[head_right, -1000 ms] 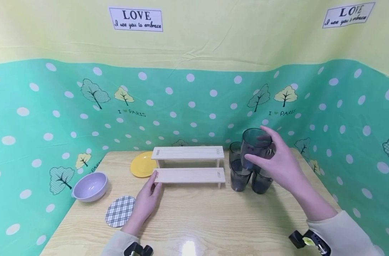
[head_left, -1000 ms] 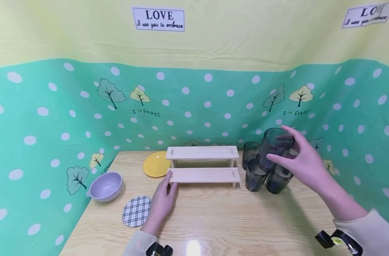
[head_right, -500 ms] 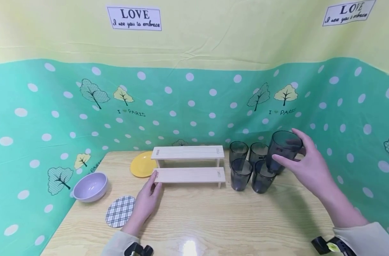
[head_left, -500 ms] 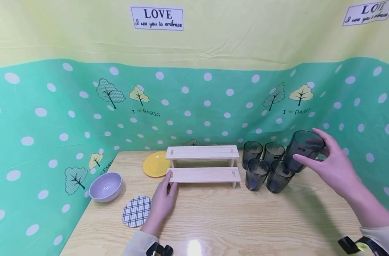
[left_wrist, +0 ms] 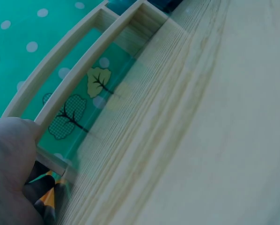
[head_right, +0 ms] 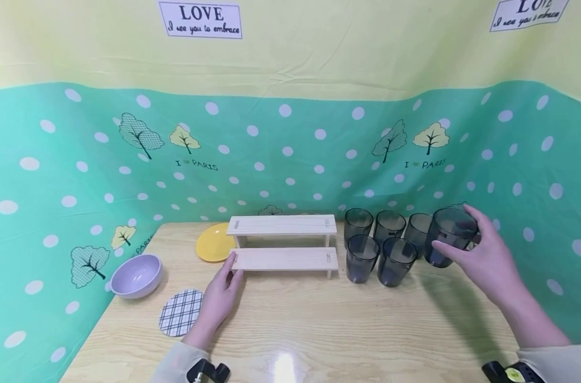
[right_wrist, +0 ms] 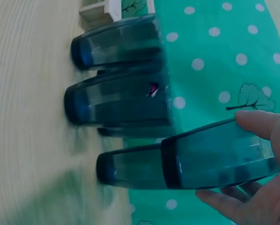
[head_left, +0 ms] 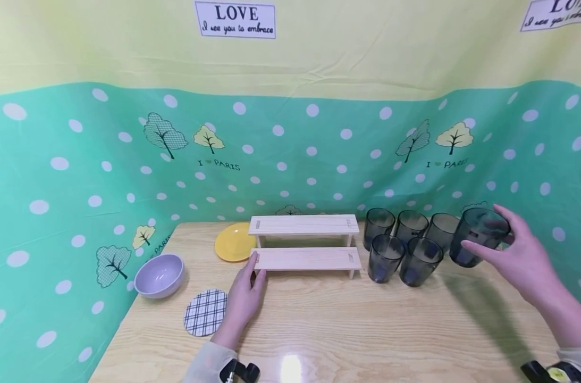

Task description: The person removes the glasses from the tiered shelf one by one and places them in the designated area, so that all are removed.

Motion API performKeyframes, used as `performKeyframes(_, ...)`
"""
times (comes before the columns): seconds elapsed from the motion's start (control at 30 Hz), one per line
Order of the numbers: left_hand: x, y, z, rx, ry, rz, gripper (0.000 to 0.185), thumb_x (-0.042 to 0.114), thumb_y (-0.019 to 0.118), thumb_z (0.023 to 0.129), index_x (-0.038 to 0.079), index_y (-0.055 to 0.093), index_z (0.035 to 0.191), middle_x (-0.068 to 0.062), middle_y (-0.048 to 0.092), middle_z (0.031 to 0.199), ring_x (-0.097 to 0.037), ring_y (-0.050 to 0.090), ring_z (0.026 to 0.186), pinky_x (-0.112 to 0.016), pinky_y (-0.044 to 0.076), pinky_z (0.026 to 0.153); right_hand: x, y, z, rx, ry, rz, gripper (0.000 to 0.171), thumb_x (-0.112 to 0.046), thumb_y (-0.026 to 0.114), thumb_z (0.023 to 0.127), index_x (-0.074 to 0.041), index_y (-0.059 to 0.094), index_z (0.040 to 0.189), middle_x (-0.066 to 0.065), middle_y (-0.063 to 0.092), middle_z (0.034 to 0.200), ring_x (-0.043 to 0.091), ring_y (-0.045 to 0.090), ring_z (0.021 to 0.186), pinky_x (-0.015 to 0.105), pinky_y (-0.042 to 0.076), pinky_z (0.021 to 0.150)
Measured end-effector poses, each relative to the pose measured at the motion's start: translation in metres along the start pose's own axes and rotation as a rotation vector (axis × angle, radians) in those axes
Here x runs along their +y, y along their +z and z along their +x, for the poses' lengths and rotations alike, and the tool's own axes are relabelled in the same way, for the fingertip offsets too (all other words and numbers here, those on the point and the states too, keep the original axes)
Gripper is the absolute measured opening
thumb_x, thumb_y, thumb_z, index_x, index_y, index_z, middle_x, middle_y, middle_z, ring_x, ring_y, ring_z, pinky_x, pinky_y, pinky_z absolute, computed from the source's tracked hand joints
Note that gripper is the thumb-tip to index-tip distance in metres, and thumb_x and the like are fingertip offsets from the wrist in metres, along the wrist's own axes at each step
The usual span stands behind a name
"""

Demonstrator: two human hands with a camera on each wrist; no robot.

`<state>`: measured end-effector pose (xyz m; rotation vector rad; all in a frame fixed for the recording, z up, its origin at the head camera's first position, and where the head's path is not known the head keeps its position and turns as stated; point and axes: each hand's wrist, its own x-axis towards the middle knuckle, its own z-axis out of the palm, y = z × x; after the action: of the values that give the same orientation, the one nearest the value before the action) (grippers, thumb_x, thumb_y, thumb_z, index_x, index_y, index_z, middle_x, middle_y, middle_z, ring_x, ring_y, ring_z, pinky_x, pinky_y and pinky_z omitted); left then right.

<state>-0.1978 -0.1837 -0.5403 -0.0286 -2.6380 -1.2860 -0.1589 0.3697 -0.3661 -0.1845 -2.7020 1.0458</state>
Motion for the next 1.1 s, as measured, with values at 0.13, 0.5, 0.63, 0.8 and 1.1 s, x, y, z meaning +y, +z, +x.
performKeyframes(0.13, 0.0, 0.0, 0.0, 0.004, -0.001, 0.005, 0.065, 0.035, 0.058, 0.117, 0.018, 0.033, 0.175, -0.025, 0.047, 0.167, -0.046, 0.046, 0.153, -0.062, 0.036, 0.127, 0.014, 0.003, 0.001, -0.061, 0.013, 0.029, 0.119, -0.047, 0.082, 0.101, -0.015, -0.003, 0.178, 0.041, 0.019, 0.173, 0.075, 0.021, 0.147, 0.091, 0.031, 0.103)
performKeyframes(0.5, -0.001, 0.0, 0.0, 0.008, 0.004, 0.005, 0.066, 0.035, 0.059, 0.117, 0.02, 0.033, 0.175, -0.024, 0.047, 0.168, -0.046, 0.047, 0.153, -0.063, 0.037, 0.126, 0.043, 0.028, 0.003, -0.086, 0.012, 0.103, 0.118, -0.038, 0.085, 0.101, -0.007, -0.001, 0.177, 0.042, 0.036, 0.16, 0.068, 0.036, 0.14, 0.088, 0.032, 0.107)
performKeyframes(0.63, -0.001, 0.001, 0.0, 0.004, 0.008, 0.0, 0.066, 0.035, 0.058, 0.117, 0.021, 0.033, 0.176, -0.024, 0.047, 0.168, -0.046, 0.046, 0.153, -0.063, 0.037, 0.127, 0.054, 0.037, 0.002, -0.085, 0.027, 0.093, 0.118, -0.039, 0.085, 0.101, -0.007, 0.0, 0.177, 0.045, 0.031, 0.163, 0.072, 0.032, 0.141, 0.09, 0.03, 0.107)
performKeyframes(0.8, -0.001, 0.001, 0.001, 0.008, 0.016, 0.001, 0.065, 0.035, 0.059, 0.117, 0.02, 0.033, 0.175, -0.024, 0.047, 0.168, -0.046, 0.046, 0.153, -0.062, 0.037, 0.126, 0.063, 0.044, 0.0, -0.084, 0.057, 0.072, 0.117, -0.042, 0.084, 0.101, -0.009, 0.002, 0.177, 0.045, 0.002, 0.173, 0.078, 0.017, 0.146, 0.094, 0.023, 0.106)
performKeyframes(1.1, -0.001, 0.0, 0.0, 0.011, 0.008, 0.008, 0.065, 0.036, 0.059, 0.117, 0.021, 0.034, 0.175, -0.023, 0.046, 0.168, -0.046, 0.046, 0.153, -0.063, 0.037, 0.126, 0.07, 0.057, 0.0, -0.07, 0.067, 0.087, 0.117, -0.042, 0.085, 0.1, -0.011, 0.004, 0.178, 0.041, 0.004, 0.175, 0.076, 0.018, 0.148, 0.093, 0.025, 0.107)
